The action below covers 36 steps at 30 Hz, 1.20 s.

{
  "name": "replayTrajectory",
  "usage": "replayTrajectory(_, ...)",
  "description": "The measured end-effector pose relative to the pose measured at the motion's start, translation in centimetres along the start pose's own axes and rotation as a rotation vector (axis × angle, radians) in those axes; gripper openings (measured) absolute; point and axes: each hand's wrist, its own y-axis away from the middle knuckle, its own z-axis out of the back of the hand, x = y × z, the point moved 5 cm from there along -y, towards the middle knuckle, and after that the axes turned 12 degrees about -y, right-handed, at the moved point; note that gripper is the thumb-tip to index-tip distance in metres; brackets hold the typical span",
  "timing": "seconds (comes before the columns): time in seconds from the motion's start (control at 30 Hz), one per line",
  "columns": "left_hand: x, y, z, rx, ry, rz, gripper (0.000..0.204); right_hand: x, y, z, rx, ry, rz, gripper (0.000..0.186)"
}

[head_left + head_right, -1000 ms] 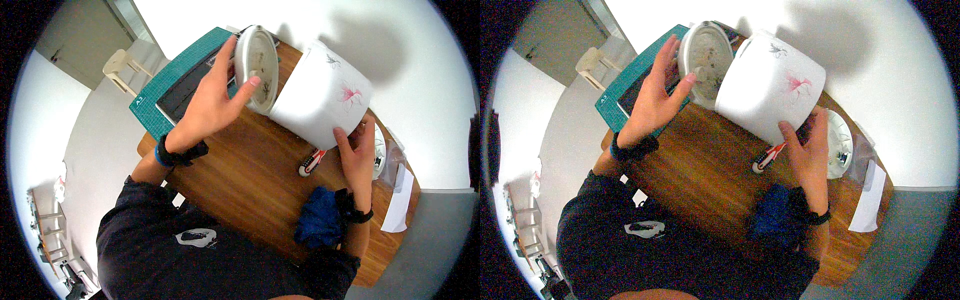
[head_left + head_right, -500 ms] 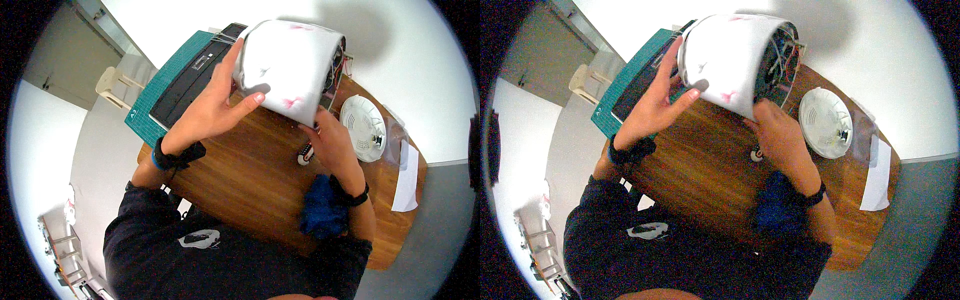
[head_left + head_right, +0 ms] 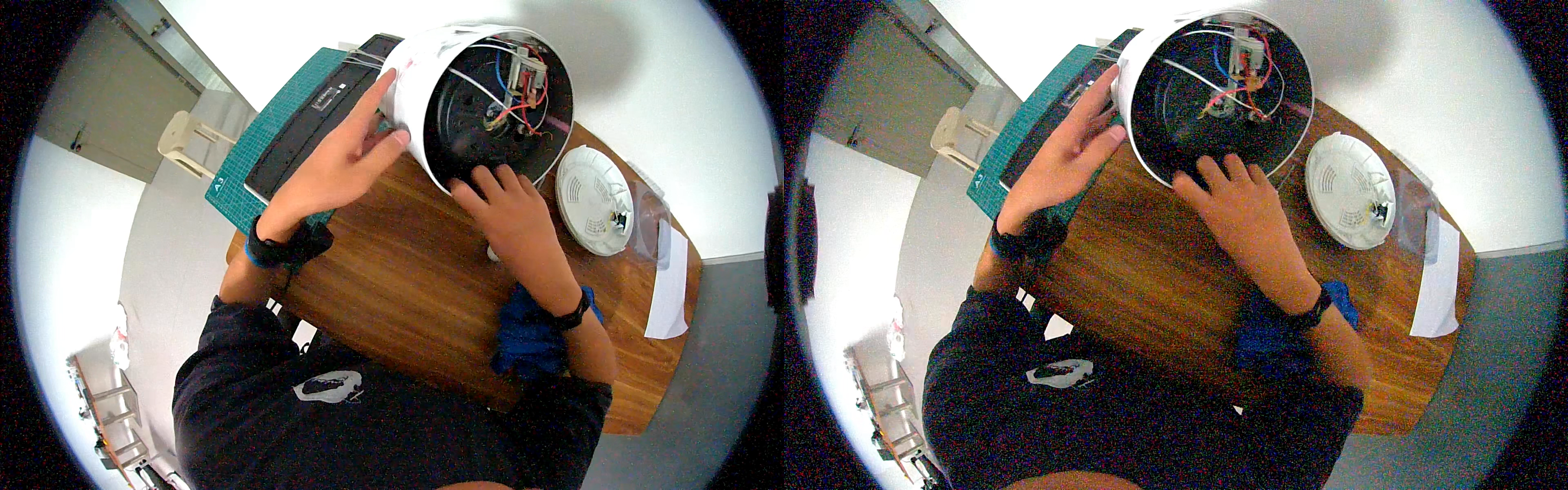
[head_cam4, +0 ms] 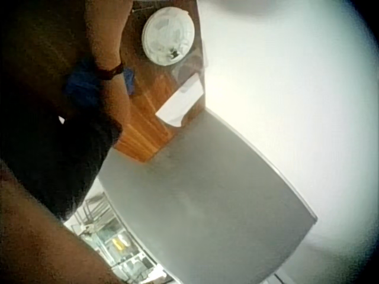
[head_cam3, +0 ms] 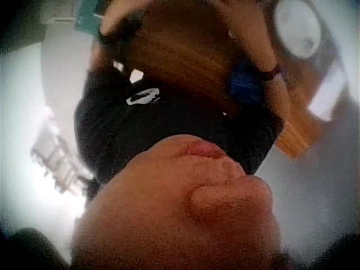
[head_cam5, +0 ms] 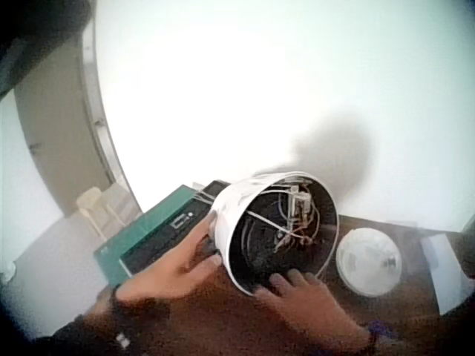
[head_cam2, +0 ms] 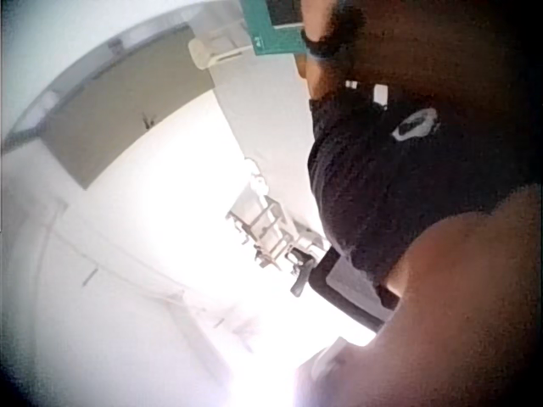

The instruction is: The person cleans a white plastic lamp base with a blue cloth, then uses a screwdriver to adjust internal wiring and components inside the lamp housing. The person manipulates wires and screws within the lamp's interior while the housing remains open on the table.

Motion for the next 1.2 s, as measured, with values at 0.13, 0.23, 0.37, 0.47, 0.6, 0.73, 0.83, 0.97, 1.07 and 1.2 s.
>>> replayTrajectory(0.13, -0.1, 0.3, -0.6, -0.067, 0.717, 0.257, 0.086, -0.3, 0.1, -0.8, 0.068, 0.075, -0.033, 0.045)
replayTrajectory(0.23, -0.6, 0.6, -1.5, -0.081, 0.258, -0.040, 0.088, -0.7, 0.4, -1.3, 0.081, 0.091, -0.024, 0.052)
replayTrajectory(0.37, -2.3, 0.6, -1.9, 0.056, 0.134, -0.098, 0.088, -2.0, 1.9, -3.2, 0.117, 0.076, -0.015, 0.057)
replayTrajectory(0.47, -4.2, 0.2, -2.0, 0.048, -0.302, -0.173, 0.083, -2.3, 2.9, -4.3, 0.103, 0.045, 0.035, 0.052)
replayTrajectory(0.6, -2.9, -0.5, -2.6, -0.035, -0.282, -0.194, 0.069, -2.1, 3.0, -3.4, 0.146, -0.105, 0.009, 0.048)
replayTrajectory(0.73, -2.8, -1.0, -2.2, -0.074, -0.396, -0.209, 0.065, -2.9, 3.4, -2.0, 0.233, -0.304, -0.129, 0.041)
replayTrajectory(0.83, -3.3, -0.7, -2.1, -0.136, -0.514, -0.317, 0.063, -4.5, 4.4, -1.4, 0.186, -0.357, -0.290, 0.030)
replayTrajectory(0.97, -6.1, -1.1, -2.4, -0.249, -0.543, -0.391, 0.044, -6.0, 6.5, -1.4, 0.135, -0.414, -0.442, 0.027)
replayTrajectory(1.07, -8.2, -1.8, -3.8, -0.186, -0.481, -0.425, 0.029, -6.3, 7.5, -2.0, 0.105, -0.414, -0.469, 0.031)
replayTrajectory(1.2, -10.0, -2.9, -6.2, -0.123, -0.353, -0.436, 0.021, -5.8, 7.0, -1.5, 0.124, -0.451, -0.457, 0.031)
